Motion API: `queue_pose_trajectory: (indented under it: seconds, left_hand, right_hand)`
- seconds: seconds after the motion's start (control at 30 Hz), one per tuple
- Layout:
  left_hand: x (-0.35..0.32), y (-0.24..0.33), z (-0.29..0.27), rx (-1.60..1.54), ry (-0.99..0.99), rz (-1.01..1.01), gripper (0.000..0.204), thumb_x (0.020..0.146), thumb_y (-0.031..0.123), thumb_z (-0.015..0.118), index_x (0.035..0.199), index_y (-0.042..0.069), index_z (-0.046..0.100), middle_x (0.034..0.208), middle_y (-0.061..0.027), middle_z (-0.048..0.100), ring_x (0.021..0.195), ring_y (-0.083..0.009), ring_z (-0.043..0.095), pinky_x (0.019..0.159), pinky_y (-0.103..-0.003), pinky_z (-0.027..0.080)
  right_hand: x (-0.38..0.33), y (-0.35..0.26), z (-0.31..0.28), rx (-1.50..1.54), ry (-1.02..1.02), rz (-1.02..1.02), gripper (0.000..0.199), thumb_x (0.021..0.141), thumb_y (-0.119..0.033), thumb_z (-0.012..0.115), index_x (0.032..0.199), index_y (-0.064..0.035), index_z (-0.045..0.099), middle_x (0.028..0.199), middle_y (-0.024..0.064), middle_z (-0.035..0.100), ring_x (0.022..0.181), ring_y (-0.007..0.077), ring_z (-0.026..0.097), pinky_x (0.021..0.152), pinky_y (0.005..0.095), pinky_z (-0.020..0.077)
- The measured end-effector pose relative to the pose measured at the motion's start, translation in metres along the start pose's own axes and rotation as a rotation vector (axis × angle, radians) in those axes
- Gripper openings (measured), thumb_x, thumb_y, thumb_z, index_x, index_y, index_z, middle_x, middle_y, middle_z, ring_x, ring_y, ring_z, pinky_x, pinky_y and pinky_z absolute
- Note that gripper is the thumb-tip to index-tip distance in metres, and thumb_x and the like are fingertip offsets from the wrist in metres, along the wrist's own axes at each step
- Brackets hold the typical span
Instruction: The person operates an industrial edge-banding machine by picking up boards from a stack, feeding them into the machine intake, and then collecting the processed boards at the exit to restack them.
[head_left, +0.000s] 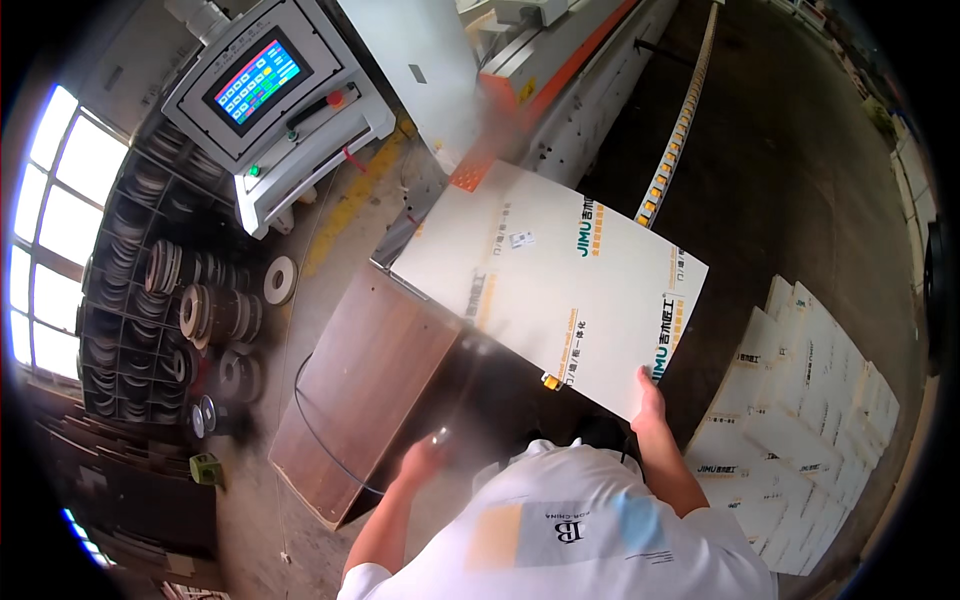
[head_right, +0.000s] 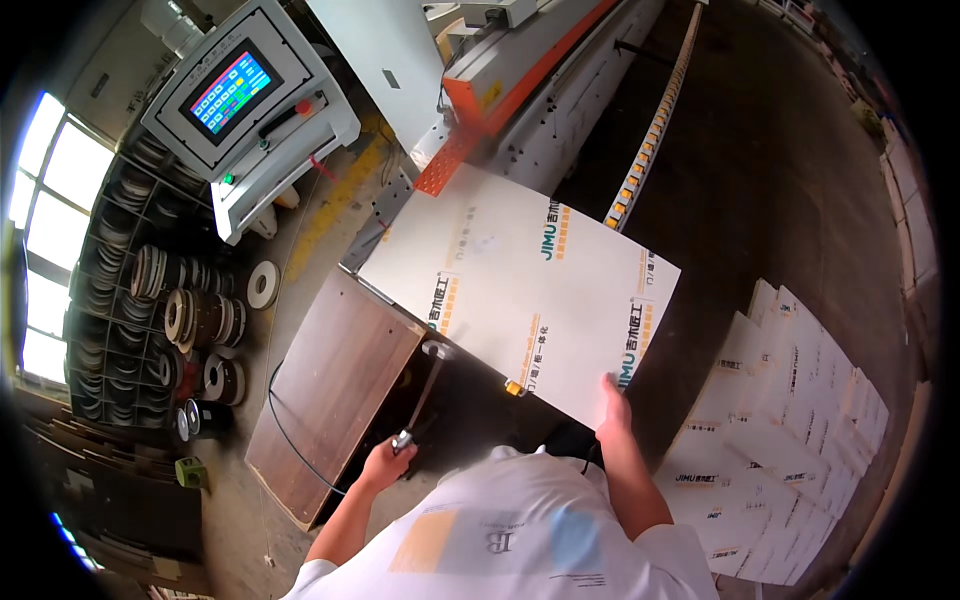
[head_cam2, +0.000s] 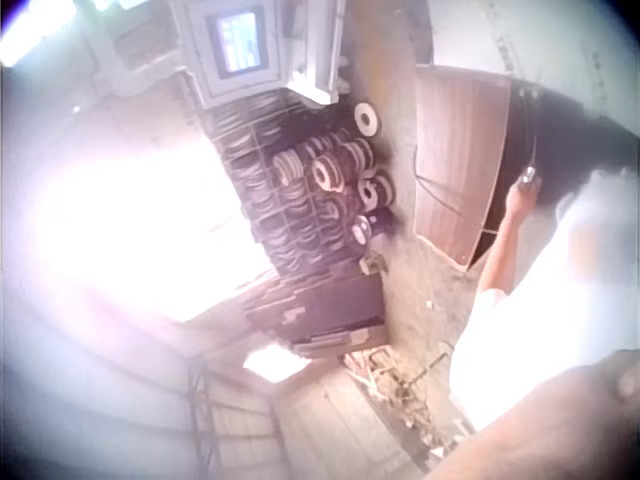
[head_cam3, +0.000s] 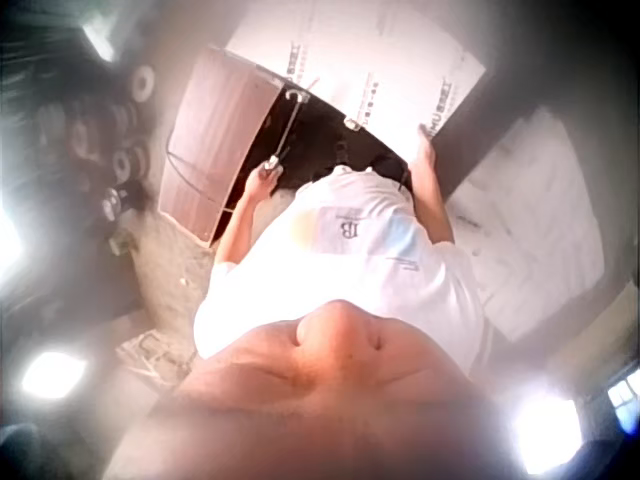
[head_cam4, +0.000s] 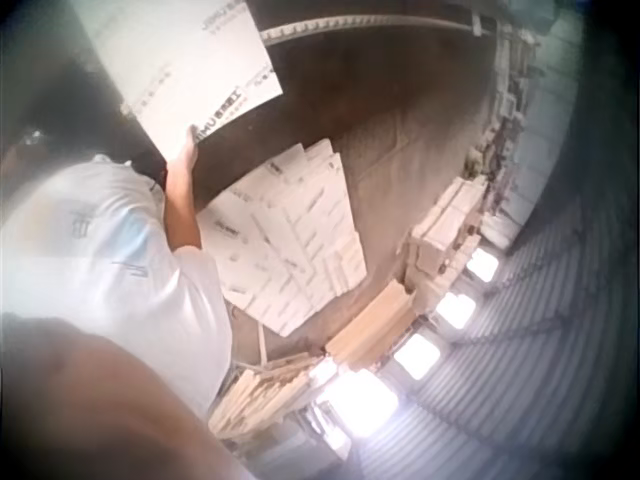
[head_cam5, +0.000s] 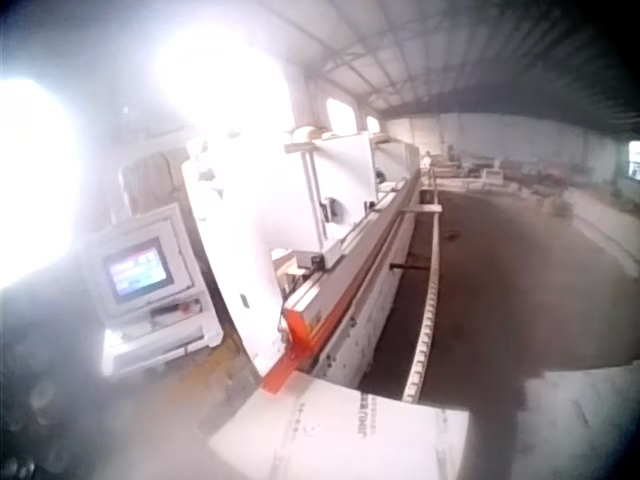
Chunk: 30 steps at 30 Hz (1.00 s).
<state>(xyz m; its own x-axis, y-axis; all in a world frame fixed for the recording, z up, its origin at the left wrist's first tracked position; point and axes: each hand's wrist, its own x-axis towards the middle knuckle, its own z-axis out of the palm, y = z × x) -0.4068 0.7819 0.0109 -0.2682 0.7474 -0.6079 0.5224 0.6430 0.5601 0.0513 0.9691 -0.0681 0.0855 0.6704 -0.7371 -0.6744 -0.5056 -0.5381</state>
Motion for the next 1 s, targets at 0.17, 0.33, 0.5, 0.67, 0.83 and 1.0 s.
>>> queue_pose_trajectory:
  seconds: [0.17, 0.33, 0.5, 0.67, 0.83, 1.0]
  left_hand:
    - [-0.046, 0.093, 0.005, 0.422, -0.284, 0.176, 0.046, 0.094, 0.054, 0.061, 0.113, 0.013, 0.069, 0.089, -0.0126, 0.072, 0.086, -0.0324, 0.069, 0.077, -0.043, 0.053]
    - [-0.059, 0.143, 0.028, 0.629, -0.404, 0.17, 0.053, 0.094, 0.058, 0.058, 0.124, 0.015, 0.065, 0.093, -0.0163, 0.072, 0.089, -0.0355, 0.069, 0.078, -0.043, 0.054]
    - [-0.027, 0.131, 0.017, 0.365, 0.28, -0.076, 0.042, 0.096, 0.05, 0.059, 0.108, 0.011, 0.065, 0.087, -0.0196, 0.071, 0.087, -0.0405, 0.068, 0.073, -0.048, 0.053]
    - [0.02, 0.175, -0.067, 0.534, 0.499, -0.109, 0.035, 0.095, 0.041, 0.064, 0.108, 0.009, 0.065, 0.098, -0.0181, 0.071, 0.095, -0.038, 0.067, 0.079, -0.052, 0.051]
    - [0.109, 0.212, -0.179, 0.641, 1.03, 0.486, 0.016, 0.083, 0.025, 0.076, 0.092, 0.012, 0.072, 0.096, -0.0089, 0.064, 0.098, -0.0321, 0.061, 0.078, -0.047, 0.05]
    - [0.224, 0.247, -0.279, 0.404, 1.106, 0.548, 0.016, 0.088, 0.026, 0.072, 0.098, 0.013, 0.072, 0.093, -0.0094, 0.067, 0.083, -0.0308, 0.068, 0.068, -0.041, 0.052]
  right_hand:
    - [0.031, -0.055, 0.021, -0.013, 0.003, 0.0, 0.056, 0.095, -0.033, 0.071, 0.137, 0.0009, 0.055, 0.134, 0.0096, 0.062, 0.122, 0.0244, 0.058, 0.104, 0.0372, 0.0451]
    - [0.057, -0.108, 0.039, -0.03, 0.022, -0.027, 0.058, 0.095, -0.036, 0.071, 0.137, 0.0007, 0.055, 0.134, 0.01, 0.062, 0.123, 0.0259, 0.058, 0.104, 0.0383, 0.0452]
    - [0.096, -0.138, 0.039, 0.014, -0.059, -0.055, 0.06, 0.095, -0.039, 0.07, 0.137, 0.0004, 0.055, 0.136, 0.0095, 0.061, 0.124, 0.0257, 0.057, 0.105, 0.0383, 0.0446]
    - [0.131, -0.168, 0.024, 0.179, -0.148, -0.161, 0.052, 0.102, -0.041, 0.057, 0.139, -0.0032, 0.055, 0.138, 0.0073, 0.061, 0.126, 0.0258, 0.056, 0.107, 0.0382, 0.0436]
    - [0.101, -0.172, -0.003, -0.019, 0.041, -0.176, 0.052, 0.097, -0.049, 0.062, 0.132, -0.0117, 0.057, 0.119, 0.0025, 0.066, 0.103, 0.0171, 0.062, 0.089, 0.0337, 0.0498]
    - [0.033, -0.104, -0.086, -0.441, 0.215, -0.092, 0.047, 0.095, -0.053, 0.062, 0.118, -0.0123, 0.058, 0.103, -0.0011, 0.067, 0.082, 0.0126, 0.062, 0.068, 0.0321, 0.052]
